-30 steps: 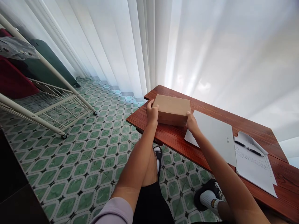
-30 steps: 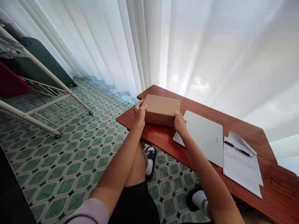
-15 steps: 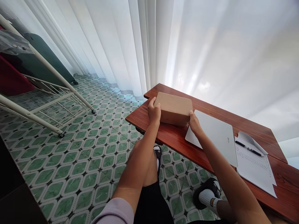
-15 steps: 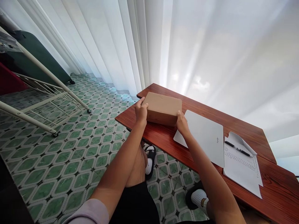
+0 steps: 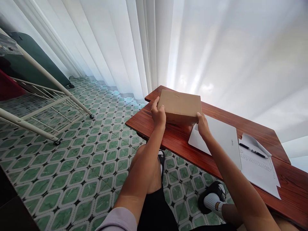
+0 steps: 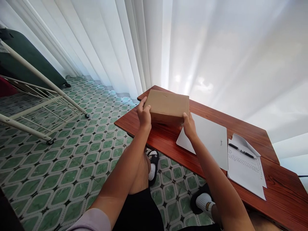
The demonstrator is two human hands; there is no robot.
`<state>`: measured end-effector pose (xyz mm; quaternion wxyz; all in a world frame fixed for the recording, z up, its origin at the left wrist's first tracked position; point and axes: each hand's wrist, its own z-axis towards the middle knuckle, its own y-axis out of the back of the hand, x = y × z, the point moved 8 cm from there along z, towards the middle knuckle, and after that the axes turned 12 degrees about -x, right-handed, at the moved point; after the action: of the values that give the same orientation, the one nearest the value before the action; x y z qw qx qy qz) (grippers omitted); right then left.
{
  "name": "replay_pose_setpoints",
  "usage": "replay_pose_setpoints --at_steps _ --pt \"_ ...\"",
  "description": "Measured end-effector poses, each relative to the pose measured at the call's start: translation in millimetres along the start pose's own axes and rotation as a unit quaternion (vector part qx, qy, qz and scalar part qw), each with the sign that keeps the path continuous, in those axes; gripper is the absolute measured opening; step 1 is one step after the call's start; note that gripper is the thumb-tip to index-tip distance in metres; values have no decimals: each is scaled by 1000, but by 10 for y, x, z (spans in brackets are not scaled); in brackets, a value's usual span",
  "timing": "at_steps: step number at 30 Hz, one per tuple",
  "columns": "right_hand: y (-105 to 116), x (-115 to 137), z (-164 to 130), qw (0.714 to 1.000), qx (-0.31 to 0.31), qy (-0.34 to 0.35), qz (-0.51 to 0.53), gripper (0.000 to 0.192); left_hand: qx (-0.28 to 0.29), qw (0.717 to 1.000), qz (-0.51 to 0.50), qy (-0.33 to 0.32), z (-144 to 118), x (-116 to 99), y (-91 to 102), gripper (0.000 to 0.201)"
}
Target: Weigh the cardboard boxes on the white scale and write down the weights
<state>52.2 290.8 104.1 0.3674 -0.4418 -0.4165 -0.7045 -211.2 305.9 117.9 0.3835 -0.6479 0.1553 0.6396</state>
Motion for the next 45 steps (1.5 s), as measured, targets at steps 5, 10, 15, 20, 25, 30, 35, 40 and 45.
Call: replay_pose_setpoints --at_steps 5,10,15,20,25,30,35,40,45 --pt "148 64 -24 1000 -15 16 6 50 24 999 -4 -30 -107 -67 -97 50" --pt "301 47 -51 999 -31 17 3 50 49 998 -19 -41 -194 -79 -190 50" --pt "460 39 -82 999 -36 18 14 49 72 995 -32 -58 -294 -101 -297 48" --pt "684 0 -72 998 -51 30 17 50 123 989 -57 -64 -474 -104 -453 52" --pt "961 -70 -91 996 -81 26 13 49 181 978 -70 -71 -666 -62 -616 53" --pt "1211 -99 -189 995 -98 33 8 46 238 963 -93 -85 -855 -59 -724 54" --pt "1460 -212 -305 993 -116 37 -5 52 312 939 -126 -72 -1031 -28 -814 53" --pt "1687 -249 -436 990 -127 54 -9 54 378 911 -144 -77 -1210 -54 -895 51" --pt "1870 -150 -548 983 -141 110 -32 53 422 883 -189 -77 -1356 -137 -945 50"
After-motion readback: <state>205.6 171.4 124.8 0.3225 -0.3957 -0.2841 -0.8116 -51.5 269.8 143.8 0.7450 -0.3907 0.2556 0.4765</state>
